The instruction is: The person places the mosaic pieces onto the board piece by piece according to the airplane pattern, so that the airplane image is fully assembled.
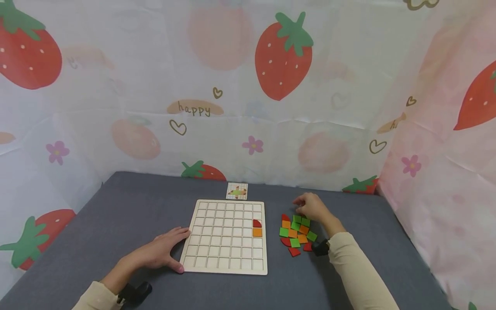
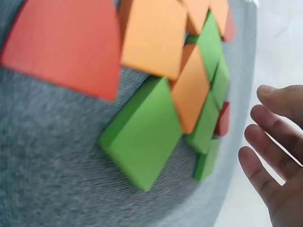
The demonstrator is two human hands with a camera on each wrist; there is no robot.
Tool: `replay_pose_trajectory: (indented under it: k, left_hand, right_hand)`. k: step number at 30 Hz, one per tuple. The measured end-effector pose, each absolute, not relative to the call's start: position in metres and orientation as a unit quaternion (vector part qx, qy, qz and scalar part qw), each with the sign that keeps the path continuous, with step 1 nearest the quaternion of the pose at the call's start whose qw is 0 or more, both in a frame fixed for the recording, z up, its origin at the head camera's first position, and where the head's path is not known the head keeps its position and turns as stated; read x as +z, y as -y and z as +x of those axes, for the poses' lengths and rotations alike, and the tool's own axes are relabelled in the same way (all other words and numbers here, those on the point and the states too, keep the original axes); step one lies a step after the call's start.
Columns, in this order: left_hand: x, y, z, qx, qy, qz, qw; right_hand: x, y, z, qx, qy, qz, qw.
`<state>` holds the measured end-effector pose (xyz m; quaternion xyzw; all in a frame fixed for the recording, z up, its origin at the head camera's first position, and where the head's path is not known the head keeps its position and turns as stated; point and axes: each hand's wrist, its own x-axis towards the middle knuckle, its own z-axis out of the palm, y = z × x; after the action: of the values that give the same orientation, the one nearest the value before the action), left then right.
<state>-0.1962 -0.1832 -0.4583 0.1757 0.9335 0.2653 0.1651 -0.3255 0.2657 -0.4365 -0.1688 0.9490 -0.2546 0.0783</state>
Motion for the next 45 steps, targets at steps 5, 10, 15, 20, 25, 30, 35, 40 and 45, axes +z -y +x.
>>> replay_pose_trajectory:
  k: [5, 10, 15, 20, 25, 30, 35, 40, 45]
  left_hand:
    - [-0.459, 0.183, -0.196, 0.268, -0.932, 0.177, 0.168]
    - [-0.46, 0.183, -0.195, 0.269, -0.932, 0.182, 0.162]
    - [-0.458, 0.183, -0.195, 0.27, -0.932, 0.179, 0.161]
    - [-0.457, 0.183, -0.195, 0.27, -0.933, 0.179, 0.16]
    - [-0.458, 0.183, -0.196, 0.265, -0.934, 0.18, 0.16]
    - [-0.459, 0.183, -0.197, 0.263, -0.934, 0.178, 0.162]
    - [-0.46, 0.183, -0.198, 0.264, -0.934, 0.178, 0.164]
    - [-0.459, 0.183, -0.197, 0.269, -0.932, 0.18, 0.161]
    - [-0.458, 0.183, -0.196, 0.272, -0.931, 0.183, 0.158]
  right_hand:
    - [-0.445, -0.271, -0.328, -0.253, -0.951, -0.156, 0.08]
    - [-0.451, -0.275, -0.328, -0.259, -0.95, -0.158, 0.077]
    - [-0.451, -0.276, -0.326, -0.258, -0.948, -0.17, 0.077]
    - [-0.45, -0.276, -0.327, -0.239, -0.953, -0.174, 0.068]
    - [-0.452, -0.275, -0.327, -0.23, -0.956, -0.171, 0.062]
    - [-0.452, -0.276, -0.328, -0.231, -0.956, -0.169, 0.061]
    - [-0.452, -0.276, -0.327, -0.23, -0.956, -0.17, 0.067]
    - [-0.454, -0.276, -0.328, -0.226, -0.956, -0.175, 0.065]
    - [-0.457, -0.274, -0.329, -0.226, -0.956, -0.178, 0.061]
